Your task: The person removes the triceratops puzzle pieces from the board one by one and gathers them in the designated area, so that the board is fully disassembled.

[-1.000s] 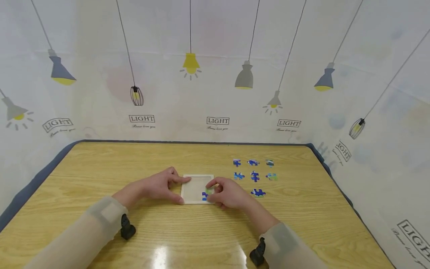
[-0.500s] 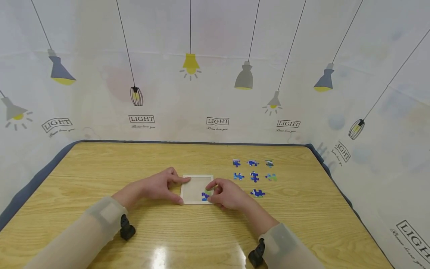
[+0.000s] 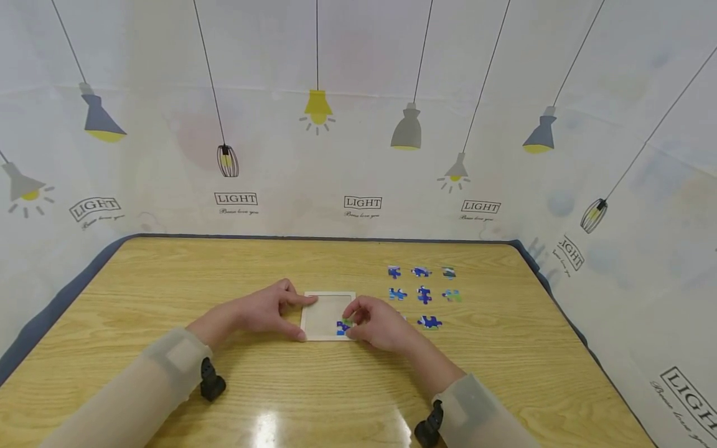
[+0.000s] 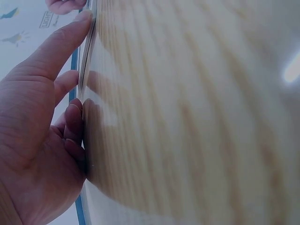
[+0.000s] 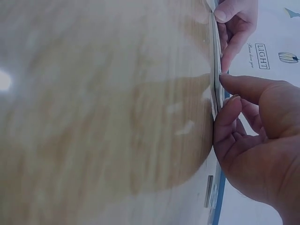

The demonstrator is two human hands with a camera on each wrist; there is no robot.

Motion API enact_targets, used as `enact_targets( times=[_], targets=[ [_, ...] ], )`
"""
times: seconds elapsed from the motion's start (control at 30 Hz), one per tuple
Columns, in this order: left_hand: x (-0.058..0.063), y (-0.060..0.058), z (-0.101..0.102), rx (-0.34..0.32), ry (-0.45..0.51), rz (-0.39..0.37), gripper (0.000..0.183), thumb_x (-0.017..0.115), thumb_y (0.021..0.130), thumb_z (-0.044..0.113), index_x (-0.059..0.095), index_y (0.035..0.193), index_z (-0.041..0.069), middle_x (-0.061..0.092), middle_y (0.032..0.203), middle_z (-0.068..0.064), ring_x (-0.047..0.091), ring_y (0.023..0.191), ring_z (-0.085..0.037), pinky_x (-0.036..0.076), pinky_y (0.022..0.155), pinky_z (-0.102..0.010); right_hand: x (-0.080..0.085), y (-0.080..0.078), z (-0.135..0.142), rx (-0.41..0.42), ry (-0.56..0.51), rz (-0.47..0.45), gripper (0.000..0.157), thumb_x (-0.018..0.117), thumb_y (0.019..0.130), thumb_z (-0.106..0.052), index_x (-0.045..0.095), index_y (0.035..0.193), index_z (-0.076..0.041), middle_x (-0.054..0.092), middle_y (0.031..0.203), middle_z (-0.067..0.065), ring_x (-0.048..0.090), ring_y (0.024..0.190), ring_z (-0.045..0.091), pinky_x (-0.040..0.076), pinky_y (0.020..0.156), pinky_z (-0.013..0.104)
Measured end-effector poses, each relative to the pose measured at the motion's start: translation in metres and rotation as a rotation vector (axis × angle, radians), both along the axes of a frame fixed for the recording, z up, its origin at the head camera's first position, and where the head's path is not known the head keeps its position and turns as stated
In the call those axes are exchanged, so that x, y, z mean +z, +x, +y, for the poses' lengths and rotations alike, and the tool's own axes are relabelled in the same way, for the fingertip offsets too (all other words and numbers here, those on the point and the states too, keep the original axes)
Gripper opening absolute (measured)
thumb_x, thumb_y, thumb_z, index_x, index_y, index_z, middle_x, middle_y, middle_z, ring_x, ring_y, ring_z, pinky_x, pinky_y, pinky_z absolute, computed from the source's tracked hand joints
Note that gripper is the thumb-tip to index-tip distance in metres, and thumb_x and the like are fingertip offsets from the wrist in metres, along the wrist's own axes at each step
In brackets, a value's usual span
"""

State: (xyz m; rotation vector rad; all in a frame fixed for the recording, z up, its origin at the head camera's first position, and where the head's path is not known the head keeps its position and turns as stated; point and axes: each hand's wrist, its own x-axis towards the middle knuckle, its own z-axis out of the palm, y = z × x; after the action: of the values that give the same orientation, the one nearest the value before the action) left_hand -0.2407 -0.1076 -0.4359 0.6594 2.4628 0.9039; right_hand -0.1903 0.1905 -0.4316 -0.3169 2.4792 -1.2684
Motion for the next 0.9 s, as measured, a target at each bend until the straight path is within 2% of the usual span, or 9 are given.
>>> enact_targets(
  times=[0.17,0.5,0.73,0.83,0.9],
  targets=[
    [-0.0011,-0.0004,-0.0004,0.003,-0.004,-0.003,0.079,0.095,0.085,0.049,0.062,0.156,0.034,0.045,0.117,-0.005,0.045,0.105,-0.023,0.037,0.089,-0.039,-0.0003,-0.0012,-0.0008,-0.001,0.033,0.003,0.031,0.082,0.098,-0.012,0.074,0.128,-0.012,0.064,0.107,0.006,0.057,0.087,0.02,0.049,0.066,0.029],
    [-0.0026,-0.0015,-0.0003,-0.002,0.0,0.004,0.08,0.096,0.085,0.047,0.062,0.156,0.032,0.045,0.116,-0.005,0.044,0.103,-0.023,0.037,0.088,-0.038,-0.0013,-0.0025,-0.0014,-0.018,0.02,0.002,0.032,0.085,0.095,-0.012,0.073,0.124,-0.011,0.066,0.111,0.007,0.058,0.09,0.021,0.05,0.07,0.03],
    [-0.0025,-0.0015,-0.0005,-0.003,-0.005,0.002,0.08,0.095,0.085,0.048,0.062,0.156,0.033,0.045,0.117,-0.005,0.045,0.104,-0.023,0.037,0.089,-0.038,-0.0015,-0.003,-0.0013,-0.027,0.031,0.029,0.034,0.087,0.093,-0.013,0.07,0.122,-0.014,0.068,0.117,0.005,0.058,0.098,0.021,0.049,0.086,0.035],
    [-0.0021,-0.0013,-0.0007,-0.008,-0.003,0.005,0.08,0.096,0.085,0.047,0.062,0.156,0.032,0.045,0.117,-0.005,0.044,0.104,-0.023,0.037,0.089,-0.038,-0.0007,-0.0018,-0.0012,-0.022,0.033,0.035,0.033,0.086,0.094,-0.014,0.069,0.122,-0.016,0.068,0.119,0.004,0.059,0.102,0.021,0.05,0.089,0.034],
    [-0.0021,-0.0012,-0.0007,-0.009,-0.003,0.005,0.08,0.096,0.085,0.046,0.062,0.156,0.032,0.045,0.117,-0.006,0.044,0.104,-0.023,0.037,0.09,-0.037,-0.0004,-0.0009,-0.0009,-0.018,0.028,0.034,0.032,0.086,0.095,-0.013,0.068,0.121,-0.016,0.068,0.119,0.005,0.06,0.101,0.021,0.051,0.086,0.033]
  ],
)
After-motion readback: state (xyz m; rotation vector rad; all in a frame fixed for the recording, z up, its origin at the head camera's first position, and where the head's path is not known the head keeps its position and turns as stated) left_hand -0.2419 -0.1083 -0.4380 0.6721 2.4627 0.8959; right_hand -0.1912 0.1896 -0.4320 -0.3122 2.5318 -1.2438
